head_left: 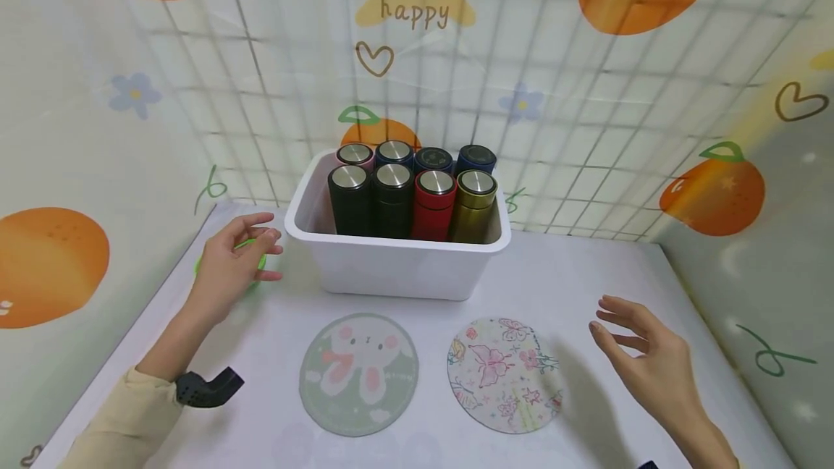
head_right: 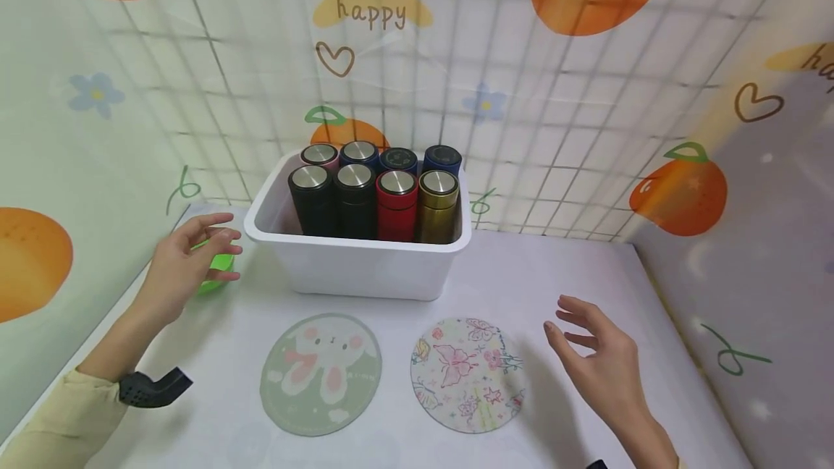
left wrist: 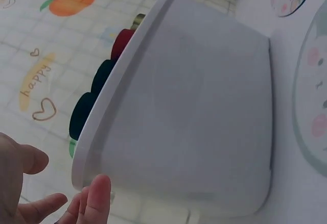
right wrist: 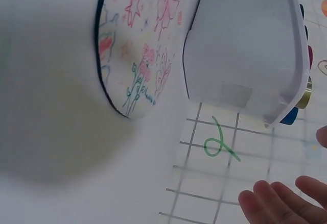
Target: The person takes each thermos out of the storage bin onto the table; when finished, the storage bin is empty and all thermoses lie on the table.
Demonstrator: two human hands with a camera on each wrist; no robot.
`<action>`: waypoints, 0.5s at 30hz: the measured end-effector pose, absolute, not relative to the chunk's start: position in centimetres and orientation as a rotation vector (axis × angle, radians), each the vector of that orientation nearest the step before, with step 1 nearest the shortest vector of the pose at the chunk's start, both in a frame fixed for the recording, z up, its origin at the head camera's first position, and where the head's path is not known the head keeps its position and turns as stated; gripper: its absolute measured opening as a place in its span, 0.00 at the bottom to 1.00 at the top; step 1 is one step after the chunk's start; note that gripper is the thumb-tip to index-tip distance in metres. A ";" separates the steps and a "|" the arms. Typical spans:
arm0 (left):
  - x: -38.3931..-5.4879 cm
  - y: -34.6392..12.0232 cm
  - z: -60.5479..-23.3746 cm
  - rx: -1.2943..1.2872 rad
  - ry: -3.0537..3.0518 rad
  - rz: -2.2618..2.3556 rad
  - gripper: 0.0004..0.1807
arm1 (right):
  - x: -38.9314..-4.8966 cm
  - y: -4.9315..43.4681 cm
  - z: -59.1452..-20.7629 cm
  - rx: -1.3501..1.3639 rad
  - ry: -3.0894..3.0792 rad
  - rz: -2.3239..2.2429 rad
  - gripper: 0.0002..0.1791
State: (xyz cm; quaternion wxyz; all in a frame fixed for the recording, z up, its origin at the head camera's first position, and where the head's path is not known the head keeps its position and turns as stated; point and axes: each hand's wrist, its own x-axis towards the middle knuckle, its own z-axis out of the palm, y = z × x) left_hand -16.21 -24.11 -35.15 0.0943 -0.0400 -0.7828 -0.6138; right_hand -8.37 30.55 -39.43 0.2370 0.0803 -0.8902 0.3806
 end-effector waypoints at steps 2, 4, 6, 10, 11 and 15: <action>-16.7 -24.0 -34.9 -0.109 -2.328 -1.823 0.27 | -8.5 30.4 -39.4 0.220 -2.440 1.039 0.24; -17.2 -23.9 -34.7 -0.094 -2.344 -1.803 0.26 | -8.7 30.2 -39.3 0.225 -2.439 1.034 0.24; -17.8 -23.7 -34.5 -0.082 -2.360 -1.785 0.26 | -9.0 30.0 -39.1 0.236 -2.435 1.028 0.24; -18.9 -23.6 -34.1 -0.030 -2.350 -1.849 0.28 | -9.4 29.6 -38.6 0.280 -2.410 1.031 0.25; -19.1 -23.6 -34.1 -0.015 -2.344 -1.877 0.28 | -9.4 29.5 -38.5 0.290 -2.404 1.026 0.25; -19.8 -23.5 -34.1 0.047 -2.308 -2.003 0.29 | -9.6 29.2 -38.2 0.329 -2.383 1.020 0.26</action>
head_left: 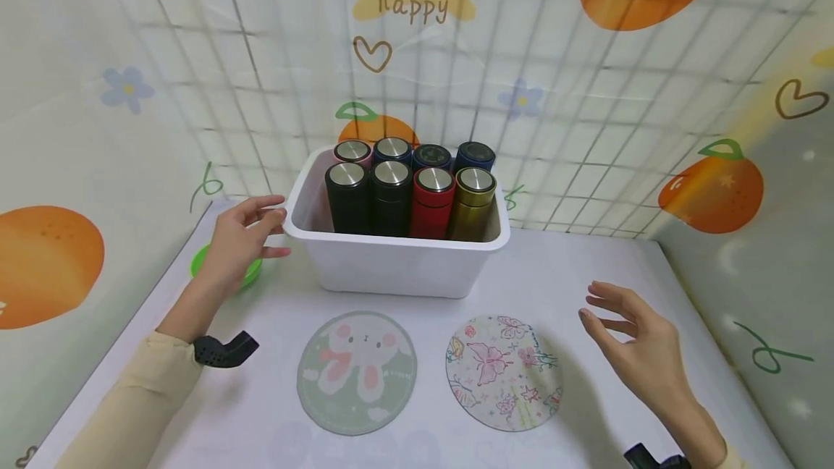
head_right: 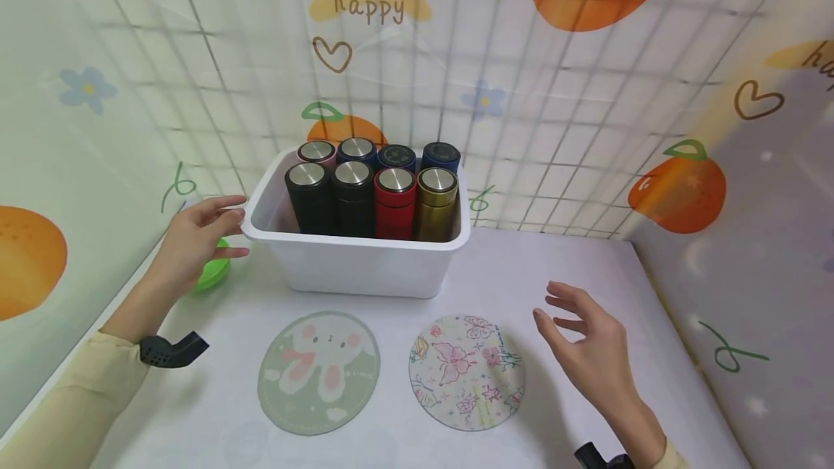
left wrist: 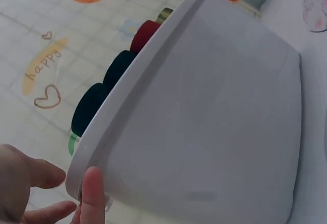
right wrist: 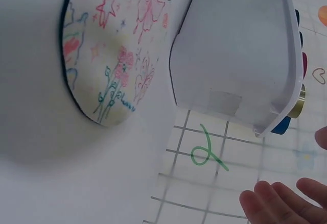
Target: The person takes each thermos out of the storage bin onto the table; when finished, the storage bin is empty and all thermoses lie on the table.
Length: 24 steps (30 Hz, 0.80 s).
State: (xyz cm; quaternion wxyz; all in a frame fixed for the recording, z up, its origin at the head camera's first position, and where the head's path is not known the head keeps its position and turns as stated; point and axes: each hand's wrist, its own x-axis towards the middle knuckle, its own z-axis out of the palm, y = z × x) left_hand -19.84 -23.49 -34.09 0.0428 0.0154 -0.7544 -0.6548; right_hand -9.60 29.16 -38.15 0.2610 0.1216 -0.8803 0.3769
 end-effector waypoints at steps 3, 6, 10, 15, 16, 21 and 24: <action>-20.3 -23.5 -34.0 0.083 -2.282 -2.074 0.30 | -9.7 29.0 -37.9 0.345 -2.373 1.022 0.28; -20.6 -23.6 -33.9 0.108 -2.264 -2.128 0.29 | -9.8 29.2 -37.8 0.346 -2.362 1.029 0.28; -21.1 -23.7 -33.6 0.120 -2.307 -2.133 0.29 | -9.9 29.4 -37.6 0.333 -2.349 1.044 0.29; -21.8 -23.7 -33.3 0.123 -2.420 -2.063 0.30 | -9.9 29.4 -37.4 0.318 -2.341 1.060 0.29; -21.9 -23.7 -33.3 0.128 -2.426 -2.066 0.31 | -9.9 29.3 -37.4 0.320 -2.339 1.064 0.29; -22.1 -23.6 -33.4 0.141 -2.397 -2.111 0.30 | -10.0 29.2 -37.3 0.339 -2.340 1.066 0.29; -22.1 -23.4 -33.5 0.144 -2.325 -2.185 0.29 | -10.3 29.1 -37.1 0.349 -2.348 1.053 0.29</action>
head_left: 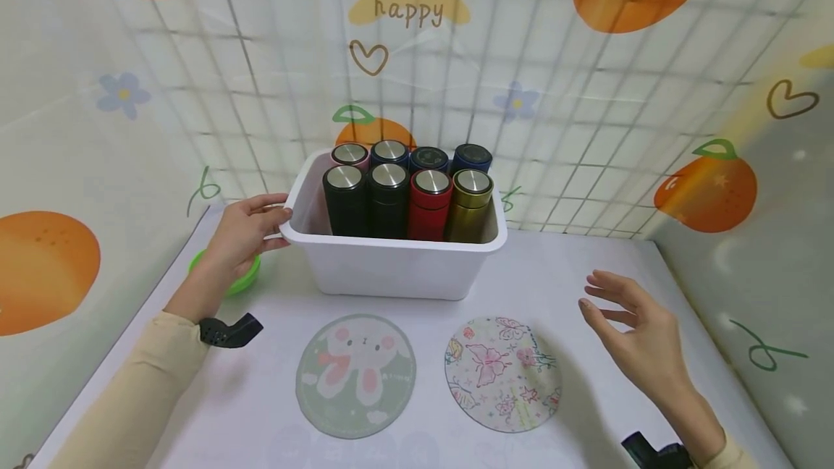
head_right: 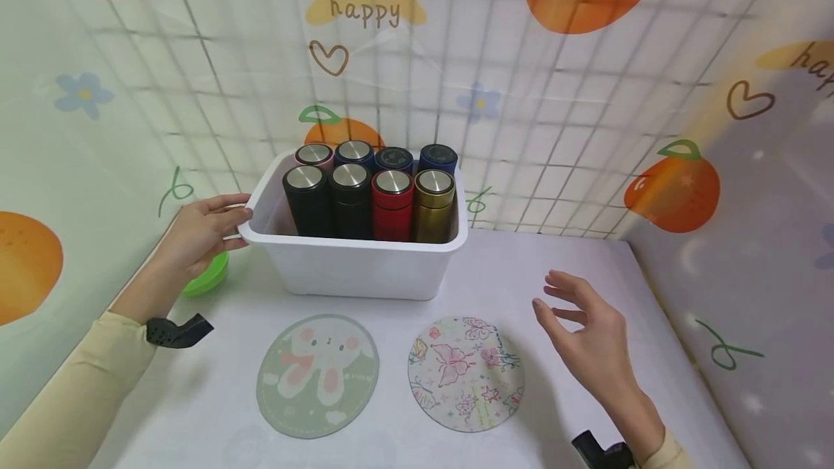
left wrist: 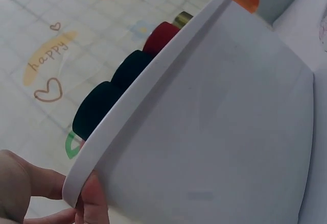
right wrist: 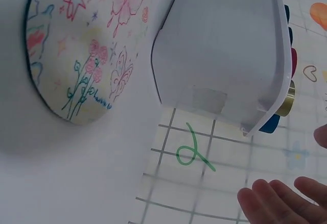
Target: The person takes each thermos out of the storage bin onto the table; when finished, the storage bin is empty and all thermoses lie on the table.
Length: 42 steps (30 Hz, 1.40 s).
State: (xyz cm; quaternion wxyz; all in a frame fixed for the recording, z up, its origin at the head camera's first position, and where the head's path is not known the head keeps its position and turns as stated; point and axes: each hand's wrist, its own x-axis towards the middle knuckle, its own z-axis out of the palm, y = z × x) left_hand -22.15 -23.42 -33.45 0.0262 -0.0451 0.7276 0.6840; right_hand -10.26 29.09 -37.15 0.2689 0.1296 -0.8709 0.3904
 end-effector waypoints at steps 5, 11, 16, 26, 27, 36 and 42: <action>-22.1 -23.2 -33.7 -0.110 2.166 2.215 0.27 | -10.8 28.8 -36.9 0.358 -2.366 1.027 0.27; -22.3 -23.1 -34.1 -0.100 2.145 2.252 0.23 | -11.4 28.3 -36.2 0.351 -2.353 1.027 0.27; -22.4 -23.1 -34.3 -0.105 2.128 2.267 0.21 | -12.2 28.2 -35.3 0.354 -2.320 1.047 0.28; -22.0 -23.2 -34.1 -0.136 2.116 2.319 0.22 | -14.2 26.8 -33.6 0.445 -2.285 1.046 0.28; -22.0 -23.2 -34.1 -0.138 2.119 2.322 0.22 | -14.5 26.6 -33.5 0.449 -2.295 1.038 0.28; -22.1 -23.2 -34.4 -0.119 2.069 2.369 0.20 | -16.5 24.8 -32.6 0.481 -2.350 1.007 0.25; -22.1 -23.1 -34.5 -0.127 2.078 2.368 0.21 | -17.1 23.6 -31.6 0.523 -2.364 1.031 0.26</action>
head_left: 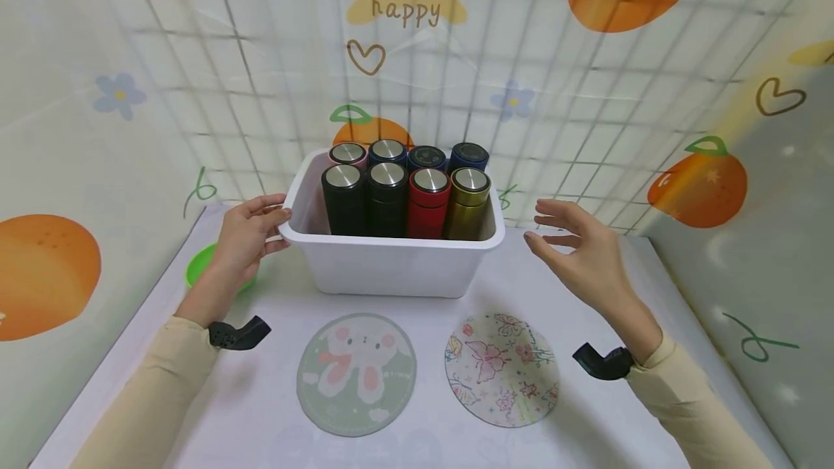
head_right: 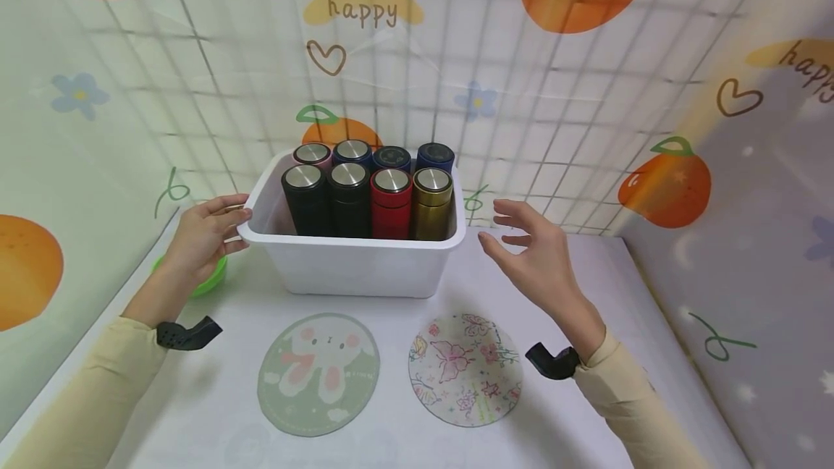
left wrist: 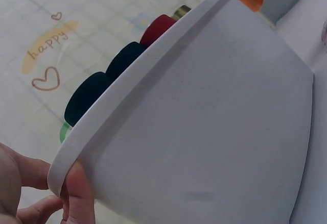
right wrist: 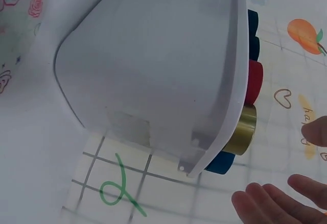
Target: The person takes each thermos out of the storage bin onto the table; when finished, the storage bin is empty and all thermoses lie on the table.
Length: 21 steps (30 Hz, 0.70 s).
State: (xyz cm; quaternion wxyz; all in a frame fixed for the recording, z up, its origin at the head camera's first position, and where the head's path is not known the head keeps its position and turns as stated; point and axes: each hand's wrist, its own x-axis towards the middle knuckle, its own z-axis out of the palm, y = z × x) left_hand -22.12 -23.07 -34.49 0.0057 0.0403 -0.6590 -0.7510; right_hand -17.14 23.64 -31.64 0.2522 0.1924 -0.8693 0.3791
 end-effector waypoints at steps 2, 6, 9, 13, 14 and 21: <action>-22.1 -23.1 -34.5 0.137 -2.072 -2.338 0.20 | -17.5 23.2 -31.4 0.539 -2.364 1.044 0.26; -22.1 -23.1 -34.5 0.147 -2.088 -2.332 0.21 | -18.3 22.4 -31.0 0.570 -2.355 1.078 0.25; -22.0 -23.2 -34.6 0.145 -2.091 -2.334 0.21 | -18.7 21.9 -30.7 0.584 -2.348 1.099 0.25; -22.0 -23.2 -34.6 0.146 -2.094 -2.330 0.21 | -19.3 21.3 -30.3 0.577 -2.364 1.102 0.25; -22.0 -23.2 -34.6 0.144 -2.094 -2.331 0.21 | -19.4 21.1 -30.2 0.573 -2.368 1.104 0.25; -22.0 -23.1 -34.5 0.131 -2.102 -2.322 0.22 | -20.6 20.6 -29.9 0.547 -2.382 1.164 0.26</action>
